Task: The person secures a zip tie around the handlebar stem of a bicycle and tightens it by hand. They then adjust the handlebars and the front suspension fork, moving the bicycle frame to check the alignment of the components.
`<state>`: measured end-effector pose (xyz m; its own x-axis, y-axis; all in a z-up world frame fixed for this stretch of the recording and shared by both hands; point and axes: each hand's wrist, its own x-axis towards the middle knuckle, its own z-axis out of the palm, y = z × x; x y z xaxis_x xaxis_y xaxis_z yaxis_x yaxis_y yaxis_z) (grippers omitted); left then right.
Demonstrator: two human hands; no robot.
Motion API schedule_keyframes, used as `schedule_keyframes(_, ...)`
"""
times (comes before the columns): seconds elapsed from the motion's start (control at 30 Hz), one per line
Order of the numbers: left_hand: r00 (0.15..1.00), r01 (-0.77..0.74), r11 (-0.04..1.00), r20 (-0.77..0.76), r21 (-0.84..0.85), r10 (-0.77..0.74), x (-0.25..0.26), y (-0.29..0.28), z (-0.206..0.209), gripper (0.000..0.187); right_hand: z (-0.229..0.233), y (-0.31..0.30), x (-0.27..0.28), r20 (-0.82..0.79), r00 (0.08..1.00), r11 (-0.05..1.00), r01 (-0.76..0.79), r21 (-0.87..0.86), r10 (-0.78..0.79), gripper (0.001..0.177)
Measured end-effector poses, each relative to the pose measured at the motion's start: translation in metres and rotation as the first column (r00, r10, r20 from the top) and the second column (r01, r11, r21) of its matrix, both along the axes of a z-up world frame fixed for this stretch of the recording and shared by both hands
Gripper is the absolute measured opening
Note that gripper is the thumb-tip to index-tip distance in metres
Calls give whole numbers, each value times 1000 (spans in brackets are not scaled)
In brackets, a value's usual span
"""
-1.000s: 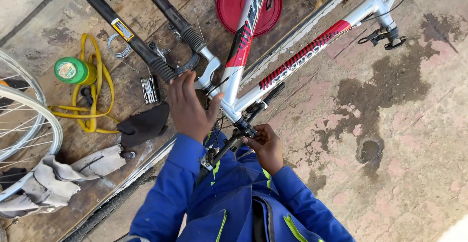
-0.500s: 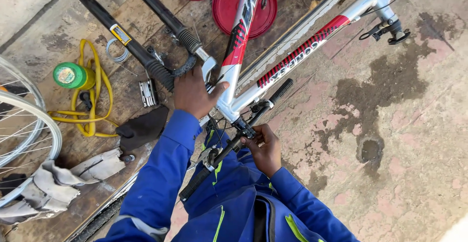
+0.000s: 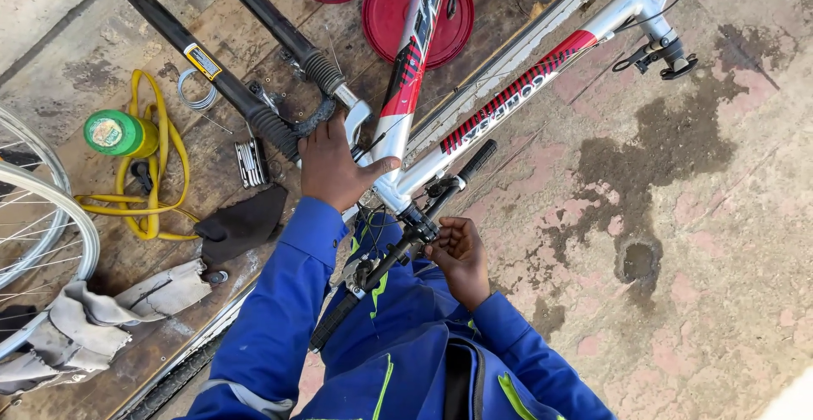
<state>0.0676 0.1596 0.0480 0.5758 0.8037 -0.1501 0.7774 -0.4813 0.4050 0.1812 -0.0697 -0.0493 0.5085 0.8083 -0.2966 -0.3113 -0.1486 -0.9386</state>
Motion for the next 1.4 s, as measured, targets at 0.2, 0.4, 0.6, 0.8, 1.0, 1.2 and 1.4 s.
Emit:
schedule_keyframes(0.2, 998, -35, 998, 58, -60, 38, 2, 0, 6, 103, -8, -4, -2, -146, 987, 998, 64, 17, -61, 29)
schedule_keyframes(0.4, 995, -54, 995, 81, -88, 61, 3, 1, 7, 100, -17, -8, -2, -129, 990, 998, 53, -44, -58, 15)
schedule_keyframes(0.6, 992, -64, 992, 97, -104, 74, 3, 1, 8, 99, -11, -6, 0, -146, 987, 997, 58, -55, -65, 11)
schedule_keyframes(0.8, 991, -78, 991, 99, -109, 89, 3, 1, 6, 101, -16, -8, -1, -65, 998, 997, 7, -75, -12, 9)
schedule_keyframes(1.0, 990, -79, 990, 110, -117, 92, 4, 0, 5, 101, -11, -3, 0, 26, 998, 994, -50, -101, 53, 18)
schedule_keyframes(1.2, 990, -85, 988, 99, -128, 97, 4, 0, 8, 100, -7, 3, 5, -484, 875, 982, -97, -162, 7, 22)
schedule_keyframes(1.4, 991, -86, 987, 94, -137, 99, 3, 0, 9, 100, 11, 2, 7, -20, 980, 974, -197, -110, 196, 26)
